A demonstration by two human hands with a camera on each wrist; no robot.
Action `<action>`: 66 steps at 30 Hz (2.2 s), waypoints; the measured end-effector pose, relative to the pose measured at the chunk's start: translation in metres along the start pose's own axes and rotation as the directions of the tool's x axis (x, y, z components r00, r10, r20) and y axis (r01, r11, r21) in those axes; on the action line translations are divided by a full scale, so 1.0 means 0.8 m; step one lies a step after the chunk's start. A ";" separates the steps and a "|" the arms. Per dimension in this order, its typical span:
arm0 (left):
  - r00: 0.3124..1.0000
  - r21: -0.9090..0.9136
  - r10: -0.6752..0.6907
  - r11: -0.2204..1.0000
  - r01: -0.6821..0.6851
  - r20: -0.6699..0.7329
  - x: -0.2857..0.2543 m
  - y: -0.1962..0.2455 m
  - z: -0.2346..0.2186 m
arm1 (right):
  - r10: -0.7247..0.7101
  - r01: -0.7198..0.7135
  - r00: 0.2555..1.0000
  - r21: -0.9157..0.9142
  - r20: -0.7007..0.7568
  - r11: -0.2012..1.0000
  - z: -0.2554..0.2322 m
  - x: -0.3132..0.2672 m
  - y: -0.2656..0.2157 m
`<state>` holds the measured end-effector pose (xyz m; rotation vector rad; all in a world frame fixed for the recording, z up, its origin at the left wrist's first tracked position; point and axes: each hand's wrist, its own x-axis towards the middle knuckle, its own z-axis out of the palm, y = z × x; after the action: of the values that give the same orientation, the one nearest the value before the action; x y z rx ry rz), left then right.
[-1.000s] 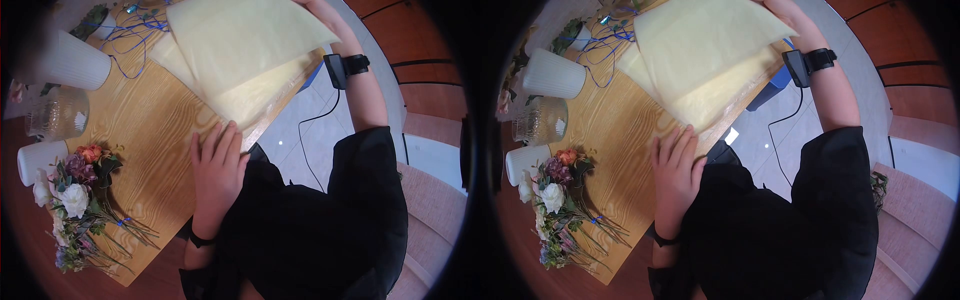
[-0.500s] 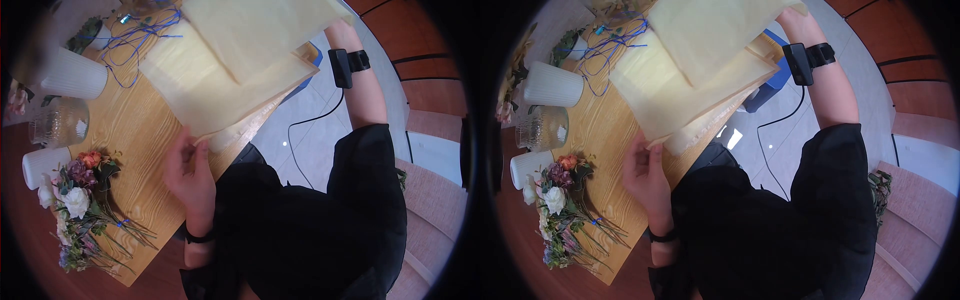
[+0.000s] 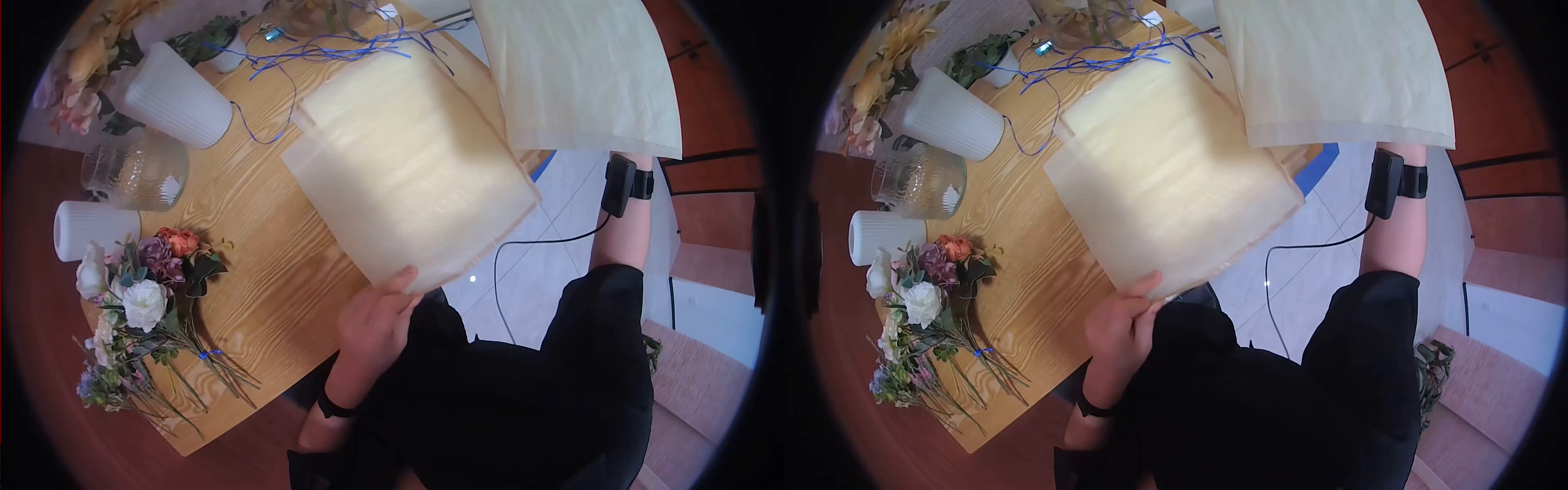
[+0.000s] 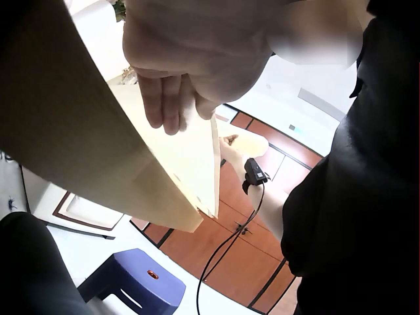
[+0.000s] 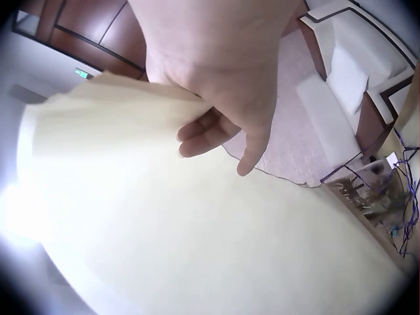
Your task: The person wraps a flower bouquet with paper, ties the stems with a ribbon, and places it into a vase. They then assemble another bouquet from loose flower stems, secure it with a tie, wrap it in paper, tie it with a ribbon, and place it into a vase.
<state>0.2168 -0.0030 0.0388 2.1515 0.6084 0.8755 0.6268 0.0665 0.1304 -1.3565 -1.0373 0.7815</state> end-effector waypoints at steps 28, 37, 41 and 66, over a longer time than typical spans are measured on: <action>0.626 -0.303 -0.232 0.953 -0.007 -0.744 0.055 0.023 -0.160 | 0.130 -0.094 0.980 0.227 -0.148 0.969 -0.013 -0.086 0.009; 0.556 -0.107 -0.112 0.993 0.042 -0.824 0.044 0.063 -0.184 | 0.194 -0.127 0.969 0.367 -0.152 0.922 -0.021 -0.098 0.036; 0.447 -0.044 -0.049 0.999 0.022 -0.893 0.011 0.091 -0.211 | 0.189 -0.129 0.976 0.411 -0.110 0.903 -0.016 -0.084 0.032; 0.323 -0.183 -0.132 0.974 -0.133 -0.937 -0.098 0.131 -0.401 | -0.005 0.111 0.992 -0.864 0.124 0.491 0.040 -0.044 0.071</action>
<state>-0.0563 0.0233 0.2505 1.1822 0.9859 2.1435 0.5914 0.0517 0.0669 -2.1402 -1.6845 0.2114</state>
